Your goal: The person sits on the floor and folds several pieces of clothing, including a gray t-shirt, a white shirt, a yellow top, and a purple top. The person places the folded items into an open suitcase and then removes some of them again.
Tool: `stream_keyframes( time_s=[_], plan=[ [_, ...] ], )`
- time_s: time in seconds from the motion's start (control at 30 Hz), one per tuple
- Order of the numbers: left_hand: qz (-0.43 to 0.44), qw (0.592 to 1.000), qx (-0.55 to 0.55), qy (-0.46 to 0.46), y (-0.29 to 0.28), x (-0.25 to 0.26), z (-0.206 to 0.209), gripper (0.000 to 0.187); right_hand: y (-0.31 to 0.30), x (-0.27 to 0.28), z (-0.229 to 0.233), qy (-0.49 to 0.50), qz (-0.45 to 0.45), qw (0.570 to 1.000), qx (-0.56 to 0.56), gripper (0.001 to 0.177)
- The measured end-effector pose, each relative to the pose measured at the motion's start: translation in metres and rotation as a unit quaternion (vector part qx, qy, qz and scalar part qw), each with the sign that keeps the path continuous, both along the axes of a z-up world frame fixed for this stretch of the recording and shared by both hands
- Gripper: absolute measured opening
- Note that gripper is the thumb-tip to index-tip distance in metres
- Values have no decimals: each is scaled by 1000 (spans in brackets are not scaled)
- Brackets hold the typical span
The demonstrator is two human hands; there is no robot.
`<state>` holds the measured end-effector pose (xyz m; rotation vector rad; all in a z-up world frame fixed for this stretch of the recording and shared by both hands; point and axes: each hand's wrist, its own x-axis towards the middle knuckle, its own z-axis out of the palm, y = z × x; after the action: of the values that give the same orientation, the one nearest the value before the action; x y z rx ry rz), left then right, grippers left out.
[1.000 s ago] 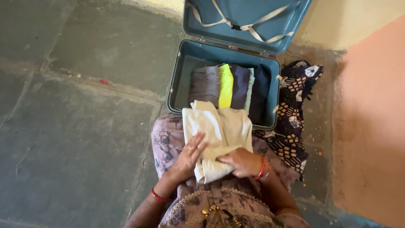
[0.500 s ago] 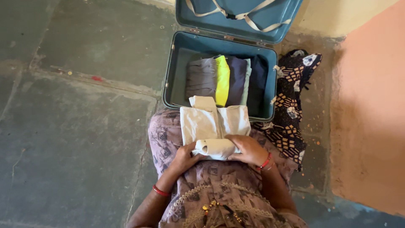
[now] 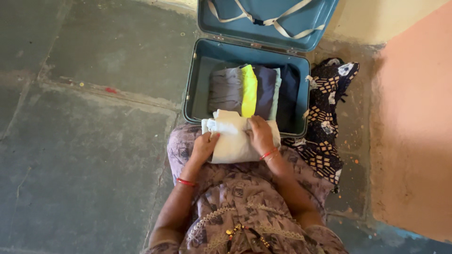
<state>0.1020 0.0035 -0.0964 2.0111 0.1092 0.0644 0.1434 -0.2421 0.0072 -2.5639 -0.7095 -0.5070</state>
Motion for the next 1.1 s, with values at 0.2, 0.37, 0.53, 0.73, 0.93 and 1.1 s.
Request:
stream_keyframes(
  time_s=[0.2,0.37,0.53,0.73,0.93,1.1],
  plan=[
    [4,999,-24,34,1,-6,-8,44,0,-45,10,-81,22,996,41,53],
    [-7,1000,-14,20,2,-7,4,40,33,-76,10,-51,103,981,-158,76],
    [59,992,-99,-49,-2,-41,30,26,34,-73,1,10,119,987,-109,87],
    [42,963,-268,-10,0,-81,43,15,26,-69,-4,-4,139,987,-85,87],
    [49,950,-302,58,-8,-81,40,15,37,-74,1,-35,129,988,-79,83],
    [51,956,-286,21,-13,-85,46,13,42,-77,-2,-53,106,988,-98,76]
  ],
)
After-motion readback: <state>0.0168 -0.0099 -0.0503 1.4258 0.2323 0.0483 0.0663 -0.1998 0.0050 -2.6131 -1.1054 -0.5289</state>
